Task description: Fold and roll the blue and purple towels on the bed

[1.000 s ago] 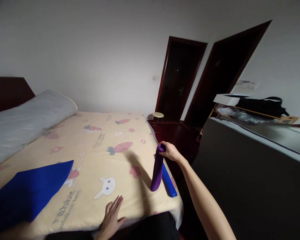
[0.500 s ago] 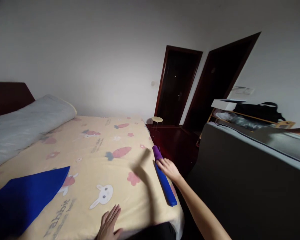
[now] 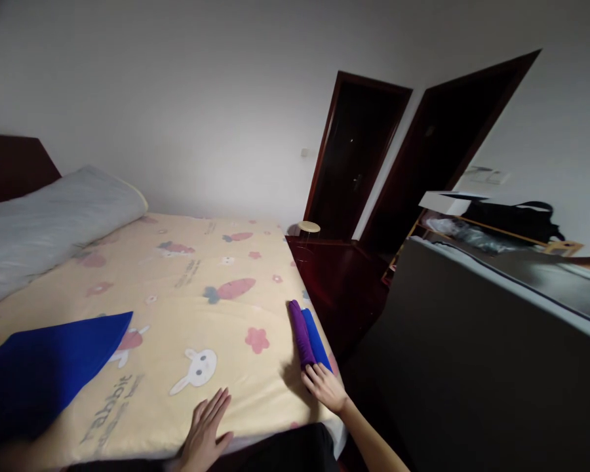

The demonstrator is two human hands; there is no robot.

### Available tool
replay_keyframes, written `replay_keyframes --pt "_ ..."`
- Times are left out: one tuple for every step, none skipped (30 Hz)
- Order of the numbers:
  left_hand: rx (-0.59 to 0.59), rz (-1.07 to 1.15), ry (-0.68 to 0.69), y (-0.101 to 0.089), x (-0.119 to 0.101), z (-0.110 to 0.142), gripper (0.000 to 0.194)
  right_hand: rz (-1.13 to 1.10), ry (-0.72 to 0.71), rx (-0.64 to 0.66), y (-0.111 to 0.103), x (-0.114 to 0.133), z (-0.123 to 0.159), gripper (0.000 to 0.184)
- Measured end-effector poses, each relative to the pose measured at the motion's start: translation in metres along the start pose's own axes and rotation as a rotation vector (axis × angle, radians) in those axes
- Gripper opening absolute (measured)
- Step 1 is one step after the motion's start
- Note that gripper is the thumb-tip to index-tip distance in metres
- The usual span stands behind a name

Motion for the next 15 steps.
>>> replay_keyframes --pt "0.007 0.002 0.000 -0.001 -0.001 0.000 0.087 0.001 0.006 0.003 0.004 0.004 0.004 0.042" --pt "0.013 0.003 -0.001 -0.002 -0.001 0.000 0.086 0.004 0.026 0.008 0.008 0.008 0.009 0.041" --pt "0.018 0.005 -0.002 -0.003 -0.001 -0.001 0.086 0.010 0.057 0.014 0.014 0.012 0.015 0.041" --pt "0.022 0.009 -0.002 -0.003 -0.001 0.000 0.085 0.016 0.093 0.025 0.019 0.015 0.020 0.041" --pt "0.025 0.013 0.000 -0.004 -0.002 0.000 0.084 0.020 0.131 0.038 0.024 0.016 0.025 0.041" --pt "0.024 0.019 0.005 -0.004 -0.002 0.000 0.083 0.019 0.164 0.055 0.028 0.017 0.030 0.041" --pt "0.018 0.025 0.010 -0.004 -0.002 0.001 0.082 0.010 0.188 0.076 0.031 0.018 0.033 0.041" --pt "0.009 0.033 0.019 -0.004 -0.002 0.001 0.080 -0.007 0.200 0.098 0.032 0.018 0.035 0.042" --pt "-0.004 0.044 0.027 -0.004 -0.002 0.001 0.076 -0.029 0.204 0.117 0.031 0.018 0.036 0.042" --pt "-0.019 0.057 0.028 -0.006 -0.001 0.000 0.072 -0.052 0.204 0.130 0.028 0.018 0.036 0.043" --pt "-0.035 0.070 0.022 -0.008 0.001 -0.001 0.065 -0.075 0.201 0.135 0.024 0.018 0.035 0.043" --pt "-0.049 0.078 0.003 -0.011 0.005 -0.004 0.057 -0.095 0.202 0.131 0.019 0.017 0.033 0.043" --pt "-0.063 0.077 -0.036 -0.016 0.012 -0.009 0.048 -0.109 0.207 0.116 0.013 0.016 0.031 0.040" --pt "-0.076 0.060 -0.100 -0.023 0.022 -0.014 0.041 -0.116 0.218 0.097 0.007 0.014 0.029 0.038" --pt "-0.083 0.022 -0.198 -0.031 0.037 -0.020 0.036 -0.118 0.223 0.075 0.002 0.012 0.027 0.036"
Point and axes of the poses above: each hand's wrist, its own z-axis away from the middle knuckle, its own y-axis out of the palm, x = y × z, the point moved 8 cm from there along -z, towards the middle knuckle
